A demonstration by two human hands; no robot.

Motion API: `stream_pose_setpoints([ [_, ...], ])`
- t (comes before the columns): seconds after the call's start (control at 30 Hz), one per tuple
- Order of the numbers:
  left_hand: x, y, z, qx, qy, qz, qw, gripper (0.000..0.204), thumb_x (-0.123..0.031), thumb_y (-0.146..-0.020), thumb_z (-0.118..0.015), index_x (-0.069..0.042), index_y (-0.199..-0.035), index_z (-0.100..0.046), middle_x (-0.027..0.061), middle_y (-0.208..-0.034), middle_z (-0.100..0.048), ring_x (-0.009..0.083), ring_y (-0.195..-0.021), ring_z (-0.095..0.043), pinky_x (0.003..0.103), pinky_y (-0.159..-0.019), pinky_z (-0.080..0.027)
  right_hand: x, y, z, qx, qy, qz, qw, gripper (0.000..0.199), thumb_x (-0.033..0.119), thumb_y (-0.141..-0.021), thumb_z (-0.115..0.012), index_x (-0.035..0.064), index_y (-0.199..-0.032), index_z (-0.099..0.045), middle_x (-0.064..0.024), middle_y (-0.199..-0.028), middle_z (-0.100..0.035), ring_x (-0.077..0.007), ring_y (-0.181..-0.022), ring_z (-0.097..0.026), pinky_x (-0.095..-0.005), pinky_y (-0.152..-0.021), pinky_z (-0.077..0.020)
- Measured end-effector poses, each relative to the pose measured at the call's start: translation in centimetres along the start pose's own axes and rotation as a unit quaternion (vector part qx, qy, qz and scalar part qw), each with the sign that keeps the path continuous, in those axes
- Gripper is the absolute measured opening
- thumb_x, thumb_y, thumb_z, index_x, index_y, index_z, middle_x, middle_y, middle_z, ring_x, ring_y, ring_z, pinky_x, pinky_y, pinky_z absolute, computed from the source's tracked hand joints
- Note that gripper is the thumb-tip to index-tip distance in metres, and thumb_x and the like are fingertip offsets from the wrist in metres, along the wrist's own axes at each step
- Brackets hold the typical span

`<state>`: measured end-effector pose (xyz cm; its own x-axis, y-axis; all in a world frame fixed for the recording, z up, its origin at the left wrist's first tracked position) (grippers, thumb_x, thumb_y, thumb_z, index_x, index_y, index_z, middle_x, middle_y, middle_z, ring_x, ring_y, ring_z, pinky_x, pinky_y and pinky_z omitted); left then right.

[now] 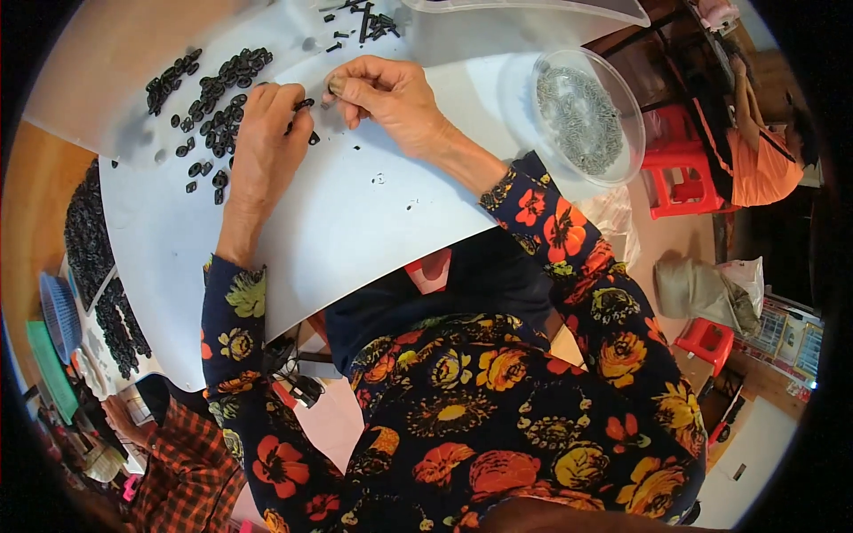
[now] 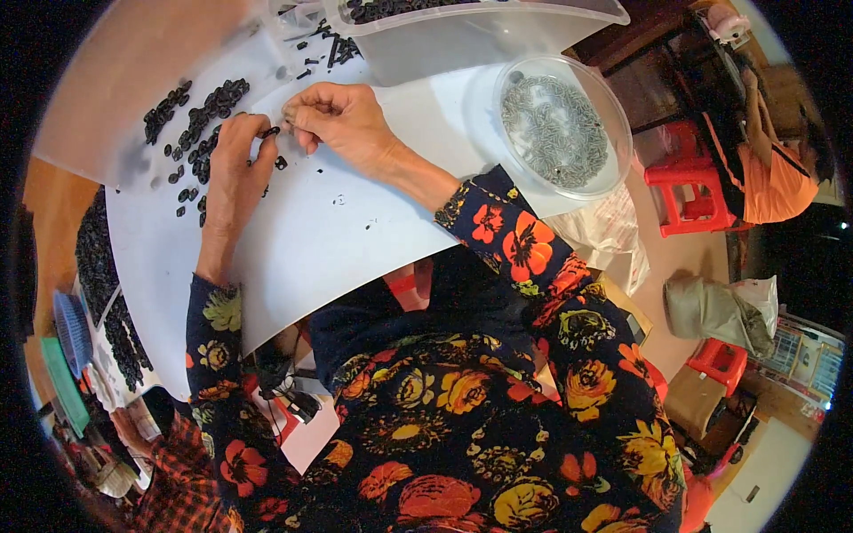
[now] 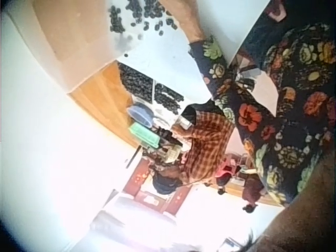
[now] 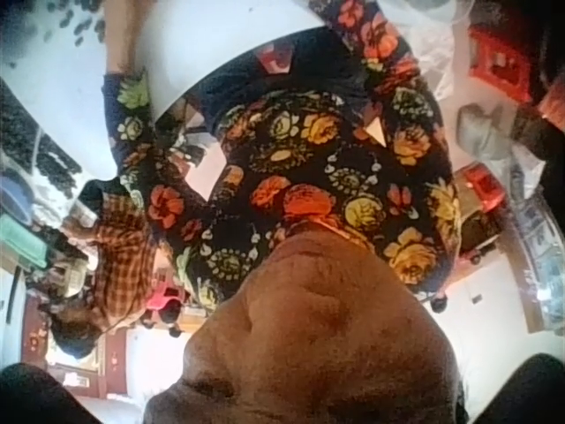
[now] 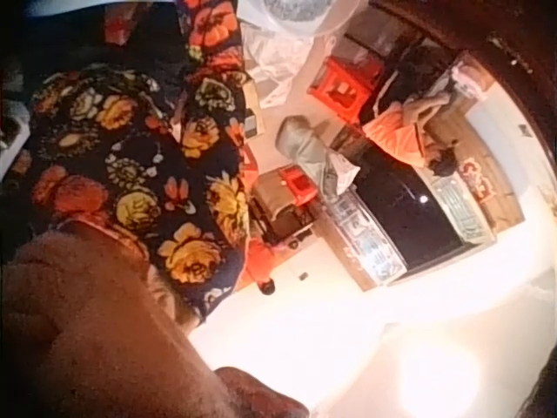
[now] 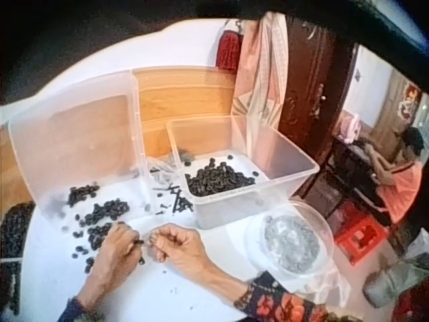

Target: The person assembles small hardware components by fitting small metal pins into plastic buckle pieces by hand.

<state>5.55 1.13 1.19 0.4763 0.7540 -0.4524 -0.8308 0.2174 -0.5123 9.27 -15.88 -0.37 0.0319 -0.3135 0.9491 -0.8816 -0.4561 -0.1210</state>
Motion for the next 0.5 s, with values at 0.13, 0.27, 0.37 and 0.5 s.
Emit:
stream_pose_setpoints([
  [0.13, -1.6, 0.5, 0.4, -0.018, 0.149, 0.129, 0.98, 0.016, 0.0, -0.079, -0.059, 0.0, -0.095, -0.058, 0.0097, -0.081, -0.058, 0.0161, -0.067, -0.056, 0.026, -0.063, -0.046, 0.1, 0.1, 0.1, 0.008, 0.001, 0.012, 1.0, 0.016, 0.015, -0.09, -0.058, 0.0007, -0.095, -0.062, -0.0045, -0.083, -0.064, -0.0056, -0.064, -0.055, -0.0206, -0.061, -0.0467],
  [0.27, -1.4, 1.0, -0.2, -0.025, 0.171, 0.116, 0.978, 0.015, -0.001, -0.081, -0.059, 0.0, -0.096, -0.059, 0.0055, -0.08, -0.059, 0.011, -0.066, -0.053, 0.024, -0.064, -0.045, 0.3, 0.2, -0.3, 0.036, 0.007, 0.016, 0.999, 0.018, 0.018, -0.091, -0.057, 0.0015, -0.094, -0.062, -0.0027, -0.082, -0.063, -0.0056, -0.067, -0.056, -0.0209, -0.063, -0.0481],
  [0.37, -1.1, 1.3, -0.5, -0.035, 0.301, 0.203, 0.931, 0.014, -0.001, -0.083, -0.059, -0.001, -0.096, -0.061, 0.0011, -0.08, -0.059, 0.009, -0.066, -0.052, 0.022, -0.061, -0.043, 0.4, 0.2, -0.4, 0.028, -0.001, 0.031, 0.999, 0.018, 0.018, -0.091, -0.057, 0.0015, -0.095, -0.062, -0.0017, -0.08, -0.062, -0.0057, -0.07, -0.057, -0.0208, -0.064, -0.0485],
  [0.5, -0.3, 1.6, -0.9, -0.044, 0.446, 0.27, 0.852, 0.014, -0.008, -0.086, -0.06, -0.003, -0.098, -0.064, -0.0029, -0.078, -0.059, 0.0063, -0.067, -0.05, 0.019, -0.061, -0.039, 0.3, 0.2, -0.6, 0.016, 0.002, 0.015, 1.0, 0.016, 0.016, -0.09, -0.058, 0.0018, -0.095, -0.063, -0.0013, -0.079, -0.062, -0.006, -0.07, -0.057, -0.0206, -0.064, -0.0487],
])
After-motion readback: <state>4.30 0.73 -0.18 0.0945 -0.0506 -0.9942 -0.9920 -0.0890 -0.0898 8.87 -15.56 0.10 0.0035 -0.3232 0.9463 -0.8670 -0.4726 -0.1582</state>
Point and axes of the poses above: each hand's wrist, its own y-axis away from the middle knuckle, its own z-axis out of the back of the hand, x = y × z, the point moved 1 cm from there along -y, towards the middle knuckle
